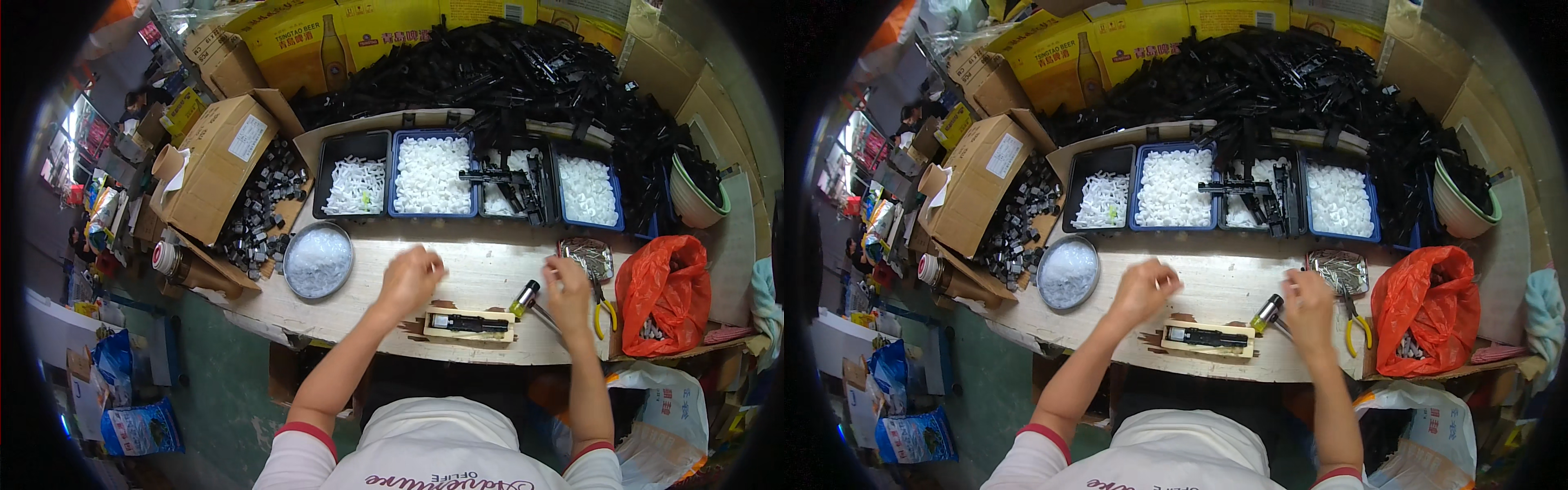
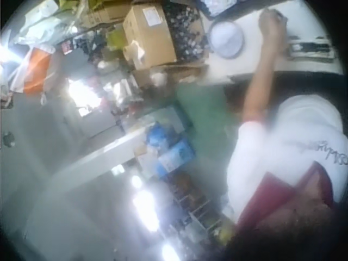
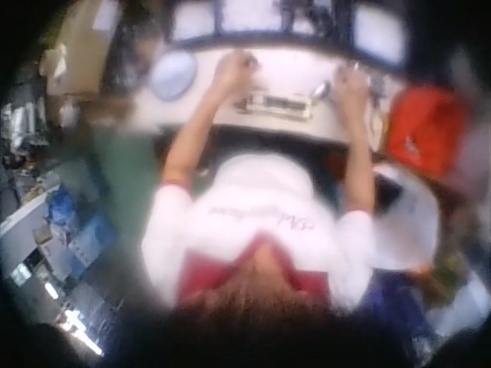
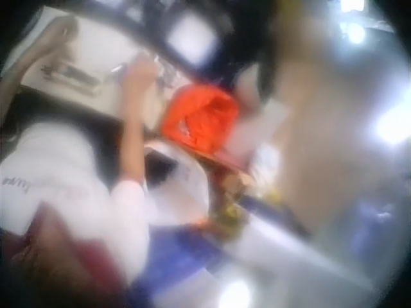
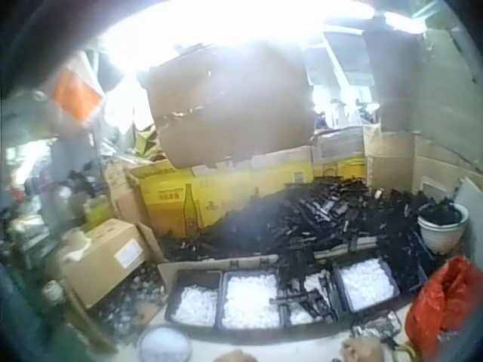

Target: The person assembles small lock mechanisms at a cluttered workbench. They pick up black lock bodies and white cylindrical components, place them into a wooden jig, and use a hammer to tap the parts together. The person then removes the assembled unit and places it into a red plastic bag.

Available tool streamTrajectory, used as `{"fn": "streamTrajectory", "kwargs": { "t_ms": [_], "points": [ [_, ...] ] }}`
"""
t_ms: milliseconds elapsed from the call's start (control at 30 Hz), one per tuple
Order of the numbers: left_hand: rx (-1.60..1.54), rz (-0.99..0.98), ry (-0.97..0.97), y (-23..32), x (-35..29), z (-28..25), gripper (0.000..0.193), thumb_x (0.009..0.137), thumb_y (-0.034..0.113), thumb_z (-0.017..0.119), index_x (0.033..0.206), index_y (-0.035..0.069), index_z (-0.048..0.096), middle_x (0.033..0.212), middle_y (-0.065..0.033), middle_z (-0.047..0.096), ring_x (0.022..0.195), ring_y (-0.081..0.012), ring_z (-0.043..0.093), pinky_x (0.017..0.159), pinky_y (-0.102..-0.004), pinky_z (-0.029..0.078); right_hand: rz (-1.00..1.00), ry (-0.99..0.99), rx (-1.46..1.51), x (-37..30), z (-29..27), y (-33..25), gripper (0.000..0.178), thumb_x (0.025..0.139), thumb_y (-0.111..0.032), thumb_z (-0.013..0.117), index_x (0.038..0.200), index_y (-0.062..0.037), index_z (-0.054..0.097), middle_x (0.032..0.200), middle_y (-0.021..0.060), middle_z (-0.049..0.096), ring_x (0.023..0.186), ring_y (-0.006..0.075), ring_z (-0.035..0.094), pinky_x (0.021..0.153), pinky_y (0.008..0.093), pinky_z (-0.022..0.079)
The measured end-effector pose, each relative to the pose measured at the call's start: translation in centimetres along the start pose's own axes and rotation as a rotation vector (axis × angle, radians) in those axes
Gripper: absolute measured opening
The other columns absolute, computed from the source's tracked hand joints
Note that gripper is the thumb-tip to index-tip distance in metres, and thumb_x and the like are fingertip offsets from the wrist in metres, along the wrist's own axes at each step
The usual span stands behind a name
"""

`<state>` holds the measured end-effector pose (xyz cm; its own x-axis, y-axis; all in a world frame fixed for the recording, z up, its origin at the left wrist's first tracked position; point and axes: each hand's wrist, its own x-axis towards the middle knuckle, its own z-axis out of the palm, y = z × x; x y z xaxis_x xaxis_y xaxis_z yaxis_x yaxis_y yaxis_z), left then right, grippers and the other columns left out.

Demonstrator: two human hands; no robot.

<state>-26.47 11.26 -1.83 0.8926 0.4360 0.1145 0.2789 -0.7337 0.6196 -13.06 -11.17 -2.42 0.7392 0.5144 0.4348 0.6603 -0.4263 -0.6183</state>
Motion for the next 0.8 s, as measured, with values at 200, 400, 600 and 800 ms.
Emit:
{"fn": "streamTrajectory", "kwargs": {
  "t_ms": [200,400,600,800],
  "points": [
    [0.283,-0.062,0.174,-0.3,8.5,-0.8,0.018,0.071,0.019,0.066,0.072,0.001,0.063,0.074,-0.0189,0.061,0.071,-0.0357,0.06,0.063,-0.0424,0.047,0.028,-0.137,-0.593,2.0,-2.4,6.4,0.01,0.07,-0.008,0.059,0.079,-0.0026,0.06,0.078,0.0143,0.058,0.079,0.031,0.055,0.072,0.0431,0.039],
    [0.315,-0.079,-0.01,-2.2,11.1,-1.3,0.016,0.066,0.012,0.065,0.067,-0.003,0.061,0.068,-0.0211,0.061,0.064,-0.031,0.062,0.059,-0.0387,0.05,-0.007,-0.21,-0.712,3.6,-1.3,7.6,0.008,0.067,-0.005,0.057,0.075,-0.0034,0.06,0.075,0.0139,0.058,0.075,0.0304,0.056,0.07,0.0438,0.038],
    [-0.117,-0.287,-0.162,-0.8,10.8,-4.1,0.008,0.066,0.003,0.059,0.072,-0.002,0.062,0.059,-0.0073,0.058,0.051,-0.0122,0.057,0.036,-0.0253,0.042,0.001,-0.151,-0.558,3.5,-2.3,7.7,0.011,0.069,-0.002,0.056,0.077,-0.007,0.061,0.079,0.008,0.058,0.081,0.0254,0.054,0.072,0.0412,0.035],
    [-0.612,-0.351,-0.094,-1.9,9.6,-4.5,0.011,0.073,0.001,0.053,0.078,-0.002,0.062,0.059,-0.0042,0.055,0.048,-0.01,0.052,0.039,-0.0232,0.043,0.018,-0.087,-0.468,3.3,-3.0,7.6,0.011,0.071,-0.002,0.058,0.079,-0.0101,0.061,0.079,0.0049,0.054,0.084,0.0228,0.05,0.072,0.0391,0.031]
  ]
}}
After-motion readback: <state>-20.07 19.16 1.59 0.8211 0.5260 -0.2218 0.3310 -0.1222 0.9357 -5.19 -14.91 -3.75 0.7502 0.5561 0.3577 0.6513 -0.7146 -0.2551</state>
